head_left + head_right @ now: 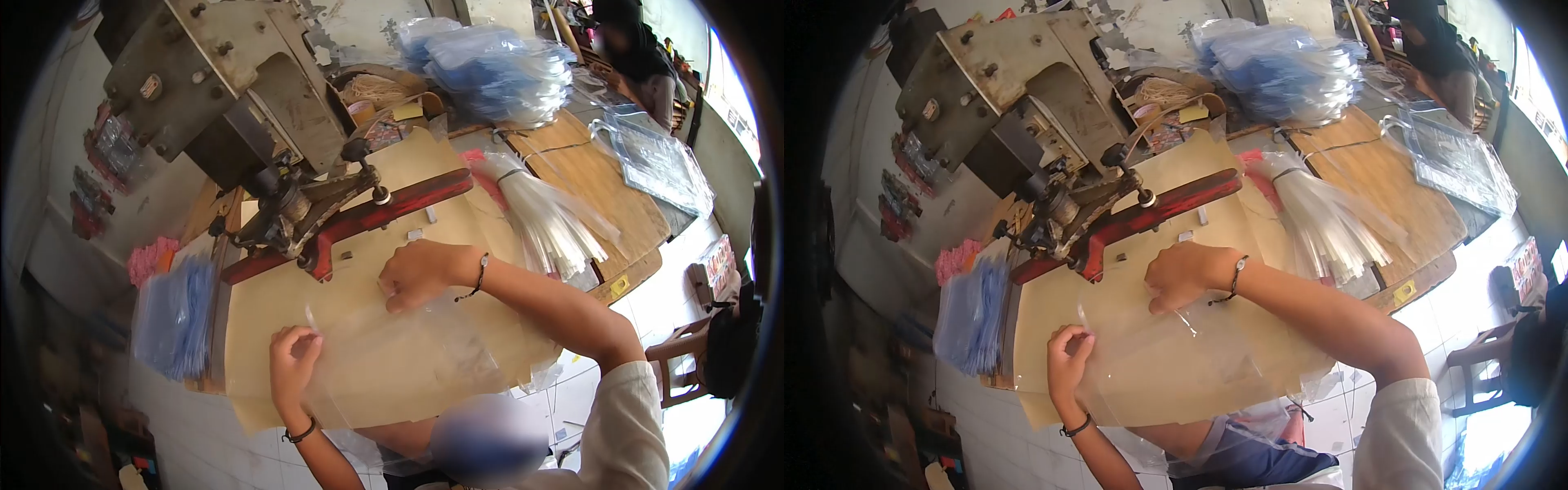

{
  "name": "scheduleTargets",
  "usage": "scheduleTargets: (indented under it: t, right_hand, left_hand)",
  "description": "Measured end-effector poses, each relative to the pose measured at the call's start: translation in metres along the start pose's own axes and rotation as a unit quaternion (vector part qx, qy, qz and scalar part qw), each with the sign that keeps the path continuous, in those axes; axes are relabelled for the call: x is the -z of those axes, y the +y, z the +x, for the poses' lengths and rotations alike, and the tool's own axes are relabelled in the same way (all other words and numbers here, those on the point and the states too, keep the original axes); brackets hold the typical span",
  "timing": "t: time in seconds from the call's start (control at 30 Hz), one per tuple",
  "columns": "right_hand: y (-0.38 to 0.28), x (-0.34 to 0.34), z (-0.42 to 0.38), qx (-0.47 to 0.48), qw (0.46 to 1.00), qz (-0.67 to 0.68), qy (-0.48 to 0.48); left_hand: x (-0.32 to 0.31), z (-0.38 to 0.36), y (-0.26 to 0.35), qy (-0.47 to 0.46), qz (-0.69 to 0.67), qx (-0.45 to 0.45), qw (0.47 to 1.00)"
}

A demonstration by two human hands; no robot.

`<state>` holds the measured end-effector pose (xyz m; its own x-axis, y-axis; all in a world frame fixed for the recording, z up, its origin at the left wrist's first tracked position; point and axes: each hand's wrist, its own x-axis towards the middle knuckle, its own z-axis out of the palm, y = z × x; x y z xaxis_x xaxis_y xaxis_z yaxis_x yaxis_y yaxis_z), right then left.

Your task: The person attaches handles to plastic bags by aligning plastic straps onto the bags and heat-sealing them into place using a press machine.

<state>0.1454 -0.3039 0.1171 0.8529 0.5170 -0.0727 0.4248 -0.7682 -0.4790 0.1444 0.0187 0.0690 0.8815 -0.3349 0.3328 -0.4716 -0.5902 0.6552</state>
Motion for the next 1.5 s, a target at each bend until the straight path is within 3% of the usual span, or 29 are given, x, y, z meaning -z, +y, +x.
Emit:
scheduleTargets:
  t: [1.5]
  right_hand:
    - [0.0, -0.002, 0.001, -0.011, 1.0, -0.001, 0.003]
  left_hand:
    - [0.003, -0.002, 0.006, 0.005, 0.026, -0.03, 0.999]
